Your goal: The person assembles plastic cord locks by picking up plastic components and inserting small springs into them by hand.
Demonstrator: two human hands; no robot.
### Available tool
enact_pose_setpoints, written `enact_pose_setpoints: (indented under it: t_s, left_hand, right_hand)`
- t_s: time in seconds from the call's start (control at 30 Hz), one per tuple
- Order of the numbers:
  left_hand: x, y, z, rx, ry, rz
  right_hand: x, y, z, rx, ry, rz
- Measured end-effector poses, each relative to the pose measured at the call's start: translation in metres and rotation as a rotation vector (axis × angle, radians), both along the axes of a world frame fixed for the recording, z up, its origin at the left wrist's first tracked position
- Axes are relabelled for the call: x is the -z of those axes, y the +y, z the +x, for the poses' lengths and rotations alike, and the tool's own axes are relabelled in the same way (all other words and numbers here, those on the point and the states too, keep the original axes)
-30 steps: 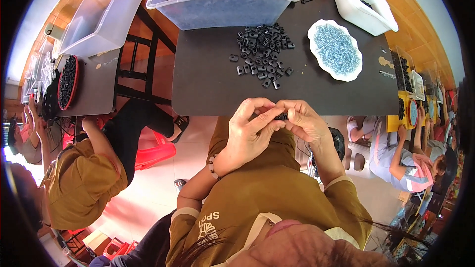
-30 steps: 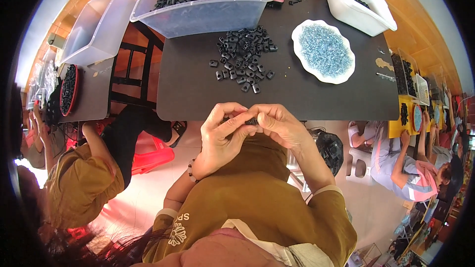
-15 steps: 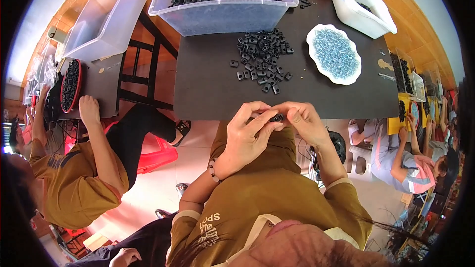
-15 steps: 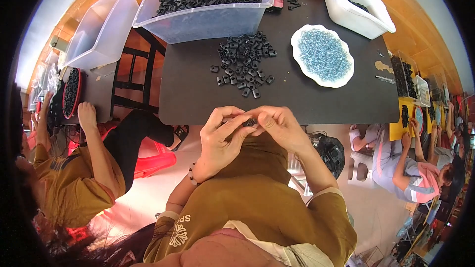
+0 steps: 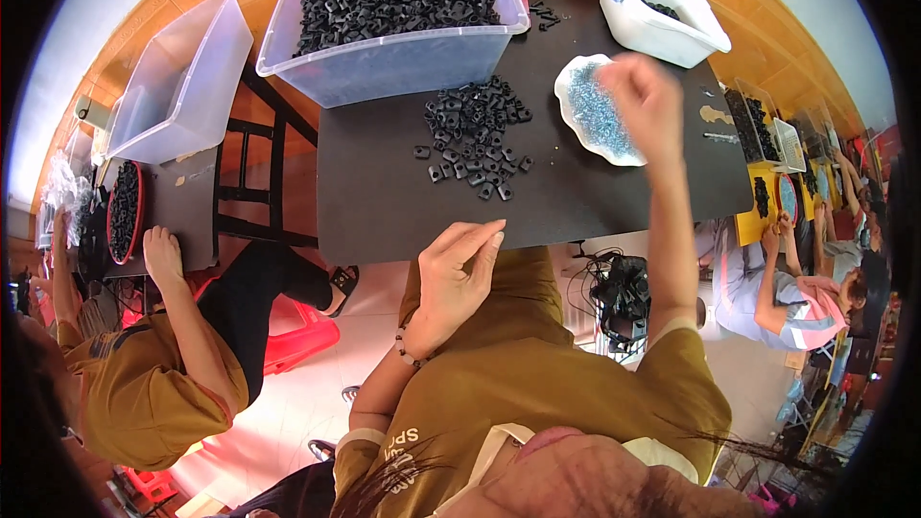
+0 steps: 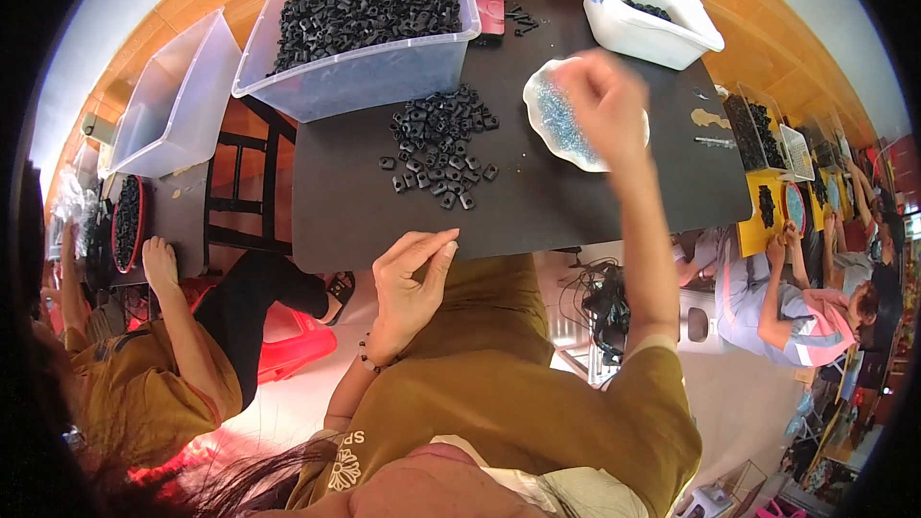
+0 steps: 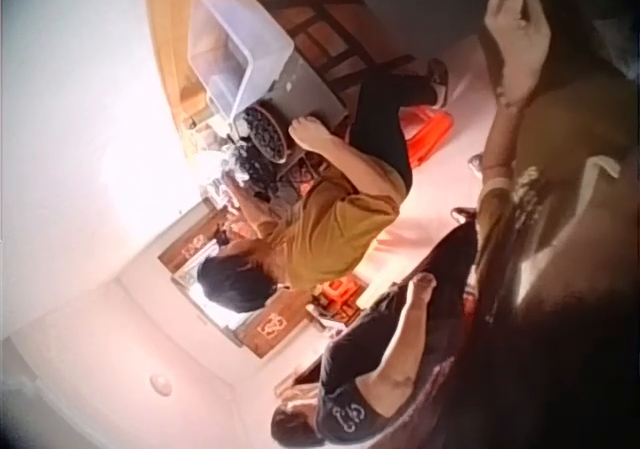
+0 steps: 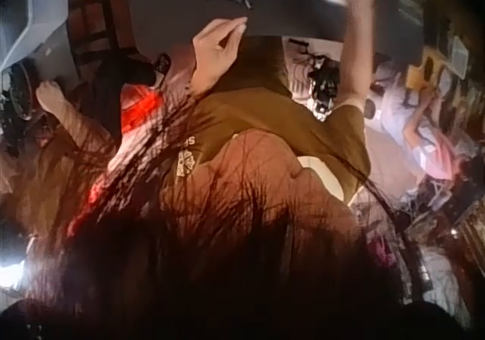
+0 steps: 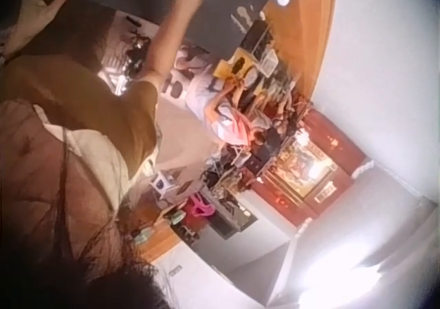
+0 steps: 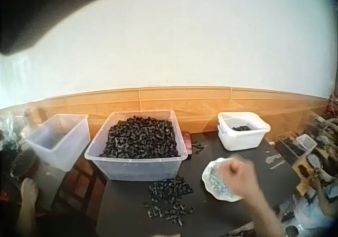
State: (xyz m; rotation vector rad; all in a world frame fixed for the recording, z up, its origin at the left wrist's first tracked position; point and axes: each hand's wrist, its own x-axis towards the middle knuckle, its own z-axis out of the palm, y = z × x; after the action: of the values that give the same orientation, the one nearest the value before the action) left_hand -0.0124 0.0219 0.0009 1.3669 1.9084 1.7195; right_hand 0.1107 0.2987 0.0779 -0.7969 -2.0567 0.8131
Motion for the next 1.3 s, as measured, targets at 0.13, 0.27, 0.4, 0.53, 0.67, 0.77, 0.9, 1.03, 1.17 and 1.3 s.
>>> enact_pose_setpoints:
  t_s: [0.13, 0.27, 0.4, 0.53, 0.67, 0.77, 0.9, 1.03, 1.17, 1.3]
  left_hand:
    - [-0.006, -0.003, 0.002, 0.043, -0.093, -0.037]
    - [0.006, -0.003, -0.002, 0.014, -0.134, -0.033]
    - [0.007, -0.004, -0.005, 0.03, -0.149, -0.033]
    - [0.006, -0.003, -0.008, 0.044, -0.178, -0.066]
    - [0.008, -0.003, -0.01, 0.043, -0.228, -0.055]
    - [0.004, -0.007, -0.011, 0.054, -0.276, -0.092]
    - [0.007, -0.009, -0.013, 0.07, -0.348, -0.124]
    - [0.013, -0.009, -0.013, 0.084, -0.39, -0.11]
    - [0.01, -0.004, -0.012, 0.066, -0.306, -0.069]
    - [0.005, -0.001, -0.012, 0.06, -0.268, -0.104]
  right_hand:
    - [-0.046, 0.138, 0.02, 0.46, 0.051, 0.292]
    - [-0.033, 0.14, 0.0, 0.353, 0.022, 0.351]
    - [0.002, 0.036, -0.034, -0.157, -0.192, 0.12]
    - [0.034, -0.026, -0.051, -0.411, -0.317, 0.226]
    - [0.045, -0.049, -0.06, -0.474, -0.361, 0.213]
    - [0.053, -0.046, -0.066, -0.478, -0.37, 0.304]
    - [0.045, -0.05, -0.057, -0.479, -0.417, 0.292]
    - [0.035, -0.061, -0.028, -0.411, -0.478, 0.211]
    - [0.041, -0.062, -0.013, -0.356, -0.521, 0.295]
    - [0.048, -0.059, -0.009, -0.36, -0.568, 0.294]
